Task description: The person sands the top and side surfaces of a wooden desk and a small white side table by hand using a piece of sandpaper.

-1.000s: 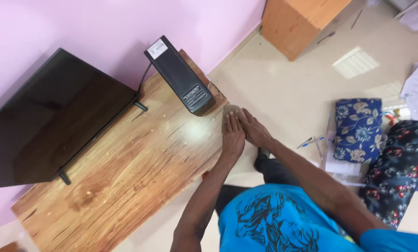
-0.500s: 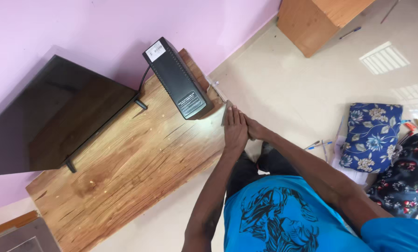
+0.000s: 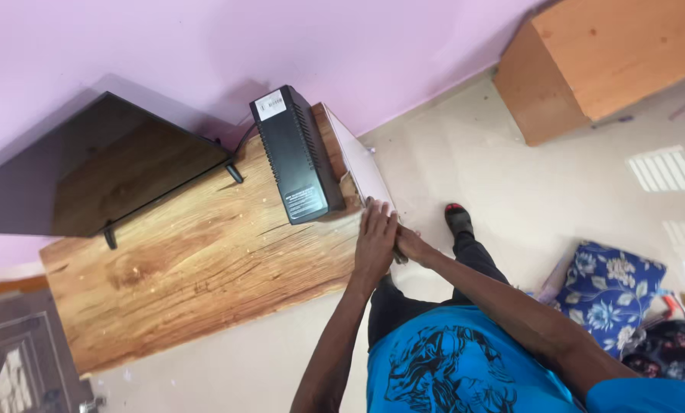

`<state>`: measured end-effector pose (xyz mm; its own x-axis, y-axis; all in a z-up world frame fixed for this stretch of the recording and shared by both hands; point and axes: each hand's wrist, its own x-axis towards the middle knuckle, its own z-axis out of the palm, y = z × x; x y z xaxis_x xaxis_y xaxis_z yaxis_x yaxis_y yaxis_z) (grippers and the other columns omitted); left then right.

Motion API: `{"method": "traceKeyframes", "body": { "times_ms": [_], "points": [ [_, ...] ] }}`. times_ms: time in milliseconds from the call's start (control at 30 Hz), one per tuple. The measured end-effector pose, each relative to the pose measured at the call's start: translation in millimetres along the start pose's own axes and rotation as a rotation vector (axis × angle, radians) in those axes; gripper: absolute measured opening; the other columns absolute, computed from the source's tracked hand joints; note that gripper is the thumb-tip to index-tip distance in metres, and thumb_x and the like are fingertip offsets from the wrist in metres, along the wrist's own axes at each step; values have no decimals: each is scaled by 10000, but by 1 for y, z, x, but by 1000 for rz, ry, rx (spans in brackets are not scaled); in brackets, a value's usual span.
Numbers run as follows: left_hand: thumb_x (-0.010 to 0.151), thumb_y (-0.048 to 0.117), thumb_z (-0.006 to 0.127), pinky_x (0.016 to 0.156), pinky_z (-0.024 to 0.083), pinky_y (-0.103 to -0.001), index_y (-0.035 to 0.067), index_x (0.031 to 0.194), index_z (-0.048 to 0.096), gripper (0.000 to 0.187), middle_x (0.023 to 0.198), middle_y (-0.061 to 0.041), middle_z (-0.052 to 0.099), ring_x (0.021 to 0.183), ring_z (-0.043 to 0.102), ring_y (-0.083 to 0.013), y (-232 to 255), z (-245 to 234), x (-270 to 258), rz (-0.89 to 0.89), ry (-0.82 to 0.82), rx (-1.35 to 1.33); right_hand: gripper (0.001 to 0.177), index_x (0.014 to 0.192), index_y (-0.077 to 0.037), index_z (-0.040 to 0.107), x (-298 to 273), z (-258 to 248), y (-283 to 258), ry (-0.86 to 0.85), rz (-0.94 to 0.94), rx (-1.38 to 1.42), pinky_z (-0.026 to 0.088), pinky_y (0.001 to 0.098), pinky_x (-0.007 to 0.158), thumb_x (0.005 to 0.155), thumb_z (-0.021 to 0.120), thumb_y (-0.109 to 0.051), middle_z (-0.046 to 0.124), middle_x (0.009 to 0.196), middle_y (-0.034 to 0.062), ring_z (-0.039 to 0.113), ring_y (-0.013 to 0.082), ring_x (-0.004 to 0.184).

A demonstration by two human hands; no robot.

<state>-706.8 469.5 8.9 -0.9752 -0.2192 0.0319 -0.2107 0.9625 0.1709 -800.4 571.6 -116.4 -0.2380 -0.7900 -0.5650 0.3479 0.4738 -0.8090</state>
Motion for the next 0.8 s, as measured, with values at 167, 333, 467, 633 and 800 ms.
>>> {"method": "traceKeyframes", "body": {
  "times_ms": [167,333,467,633,800],
  "points": [
    [938,106,589,1228,239,-577,-8,1553,360,666,1656,-290,246,1541,248,-490,40,-10,13,-458,108,-176,639,1668,-191,247,-2,-20,-34,-224,78,-11,489,341,557,1070,400,-355,703,1121,172,595,213,701],
    [1011,227,570,1202,292,-582,-75,1592,171,767,1638,-375,139,1501,229,-567,85,-10,16,-690,413,-407,850,1651,-112,118,4,-29,-61,-327,24,-72,353,389,1187,1032,568,-485,484,1565,195,434,301,1460],
    [1038,285,570,1228,298,-559,-65,1622,110,821,1661,-364,153,1533,227,-536,95,-1,14,-711,560,-395,951,1648,-133,133,0,-27,-85,-319,75,-159,496,435,1088,895,603,-475,474,1528,172,546,321,1359],
    [1031,227,541,1232,346,-466,-24,1632,116,778,1679,-279,254,1545,320,-421,88,1,-10,-832,545,-668,895,1597,-86,215,19,-28,-71,-322,86,-103,455,389,1099,904,704,-374,503,1481,170,520,282,1345],
    [1071,111,411,1247,365,-427,-17,1648,162,641,1725,-249,216,1548,384,-368,79,23,-25,-819,588,-784,643,1488,10,475,40,-38,-40,-298,101,-23,475,409,1073,941,647,-280,622,1385,178,596,291,1274]
  ]
}}
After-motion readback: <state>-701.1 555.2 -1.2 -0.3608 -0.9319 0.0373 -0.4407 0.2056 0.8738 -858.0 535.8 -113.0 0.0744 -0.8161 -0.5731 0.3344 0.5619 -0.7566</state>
